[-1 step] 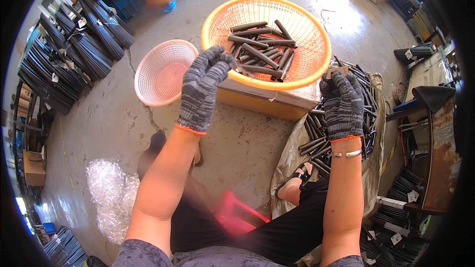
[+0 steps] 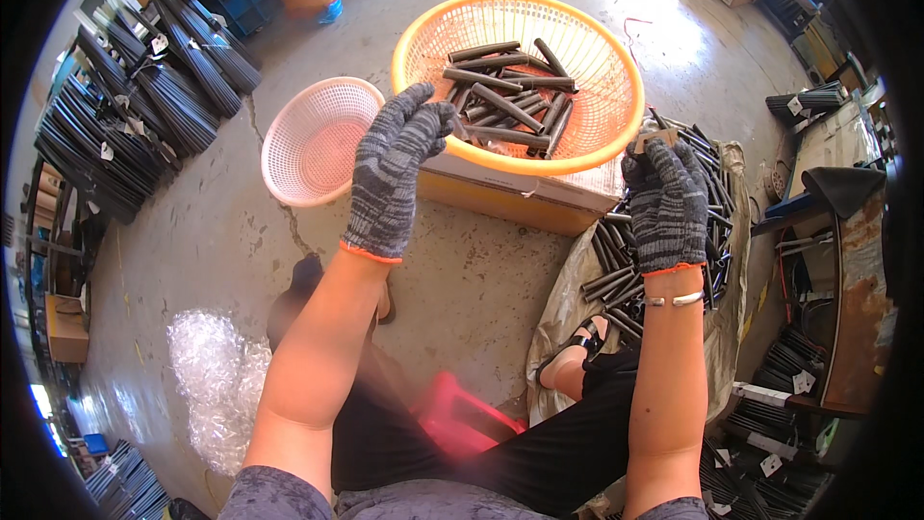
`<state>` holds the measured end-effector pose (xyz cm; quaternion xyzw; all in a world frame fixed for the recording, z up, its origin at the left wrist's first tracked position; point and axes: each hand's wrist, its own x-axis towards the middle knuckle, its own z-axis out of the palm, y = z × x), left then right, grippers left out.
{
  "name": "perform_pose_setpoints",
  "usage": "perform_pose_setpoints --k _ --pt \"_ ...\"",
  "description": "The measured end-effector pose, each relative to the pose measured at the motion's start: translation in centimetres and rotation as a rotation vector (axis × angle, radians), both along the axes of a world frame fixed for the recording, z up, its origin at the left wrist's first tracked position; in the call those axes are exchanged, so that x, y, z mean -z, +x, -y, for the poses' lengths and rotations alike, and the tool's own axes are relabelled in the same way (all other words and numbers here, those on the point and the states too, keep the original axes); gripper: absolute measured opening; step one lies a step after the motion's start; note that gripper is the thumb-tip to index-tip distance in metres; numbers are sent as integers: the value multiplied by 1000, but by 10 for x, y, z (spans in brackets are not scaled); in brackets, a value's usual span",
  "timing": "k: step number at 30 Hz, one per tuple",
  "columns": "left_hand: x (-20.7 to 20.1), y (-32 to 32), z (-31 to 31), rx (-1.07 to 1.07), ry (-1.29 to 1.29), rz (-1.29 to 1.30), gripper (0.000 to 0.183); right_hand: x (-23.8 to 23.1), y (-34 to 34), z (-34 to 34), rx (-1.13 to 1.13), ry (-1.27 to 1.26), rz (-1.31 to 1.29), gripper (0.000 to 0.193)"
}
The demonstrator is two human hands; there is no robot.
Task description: The person picks up metal tubes from a bag, slides a metal ring onto the end of each tube, and places the completed assemblies into an orange plastic basket.
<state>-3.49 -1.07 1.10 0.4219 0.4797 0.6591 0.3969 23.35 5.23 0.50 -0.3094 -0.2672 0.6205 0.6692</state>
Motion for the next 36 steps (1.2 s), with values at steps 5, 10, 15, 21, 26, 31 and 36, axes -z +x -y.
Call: perform_pose_setpoints --k 5,10,15,21,26,31,36 --pt "0 1 1 -65 108 70 39 0 0 -1 5 -6 9 19" --pt "9 -2 -1 -22 -26 107 38 -2 -1 1 -5 -20 12 19" --pt "4 4 1 32 -151 31 35 4 3 -4 26 -18 -3 20" --pt "-1 9 1 99 -234 -76 37 -2 0 -6 58 -12 2 19" --pt "-4 18 1 174 -203 -20 32 -14 10 -24 23 54 -30 12" --pt "4 24 -6 266 -249 -63 31 -25 49 -7 124 44 96 7" --pt "0 6 12 239 -263 -60 36 63 131 24 52 -5 422 7"
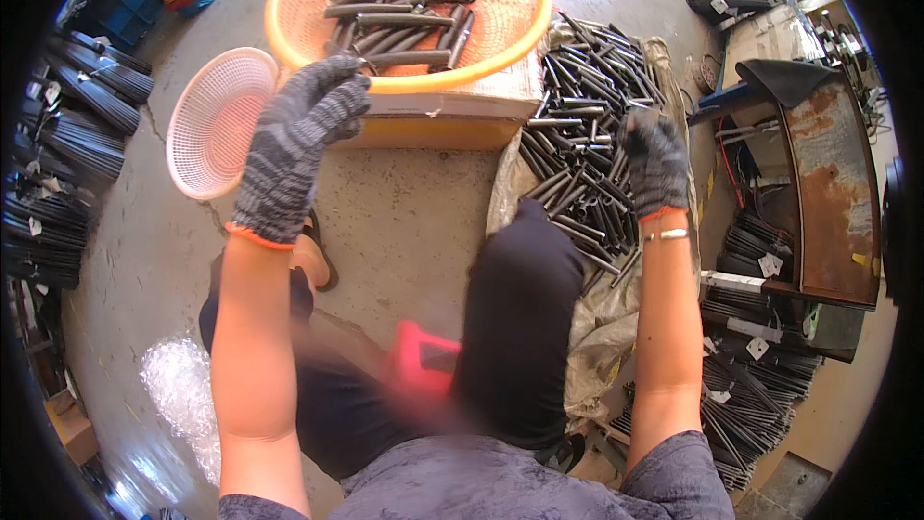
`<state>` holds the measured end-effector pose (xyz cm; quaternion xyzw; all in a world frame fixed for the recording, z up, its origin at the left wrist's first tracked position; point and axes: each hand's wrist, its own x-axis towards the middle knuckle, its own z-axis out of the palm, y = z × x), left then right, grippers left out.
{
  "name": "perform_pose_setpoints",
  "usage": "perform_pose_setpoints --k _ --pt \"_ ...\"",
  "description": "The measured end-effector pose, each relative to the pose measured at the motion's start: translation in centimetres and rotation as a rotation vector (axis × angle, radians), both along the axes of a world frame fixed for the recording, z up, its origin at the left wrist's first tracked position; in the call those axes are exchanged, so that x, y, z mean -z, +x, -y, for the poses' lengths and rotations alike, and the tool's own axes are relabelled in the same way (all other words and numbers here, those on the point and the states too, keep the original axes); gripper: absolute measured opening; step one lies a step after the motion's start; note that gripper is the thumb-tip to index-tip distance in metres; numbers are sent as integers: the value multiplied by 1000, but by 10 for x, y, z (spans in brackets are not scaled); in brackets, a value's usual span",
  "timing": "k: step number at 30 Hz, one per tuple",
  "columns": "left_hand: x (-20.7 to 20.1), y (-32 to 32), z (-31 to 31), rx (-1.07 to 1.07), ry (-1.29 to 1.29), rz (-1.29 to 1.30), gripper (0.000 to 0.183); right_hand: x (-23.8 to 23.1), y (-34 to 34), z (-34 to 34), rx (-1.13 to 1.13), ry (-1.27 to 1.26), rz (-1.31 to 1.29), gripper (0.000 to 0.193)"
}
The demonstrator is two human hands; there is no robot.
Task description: The person picks up metal tubes from a bag, slides a metal ring onto the end of each tube, and places the completed assemblies into an orange plastic basket.
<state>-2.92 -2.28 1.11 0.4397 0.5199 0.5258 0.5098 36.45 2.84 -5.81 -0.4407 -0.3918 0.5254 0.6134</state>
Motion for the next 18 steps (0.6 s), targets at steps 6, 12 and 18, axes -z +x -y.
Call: perform_pose_setpoints --k 6,12,18 --pt "11 -6 1 140 -95 -101 39 237 188 135 -91 -872 1490 21" --pt "15 -1 3 173 -139 -200 43 291 168 265 61 -1128 1565 21" --pt "29 17 -9 264 -187 -227 48 270 154 235 83 -738 1840 20"
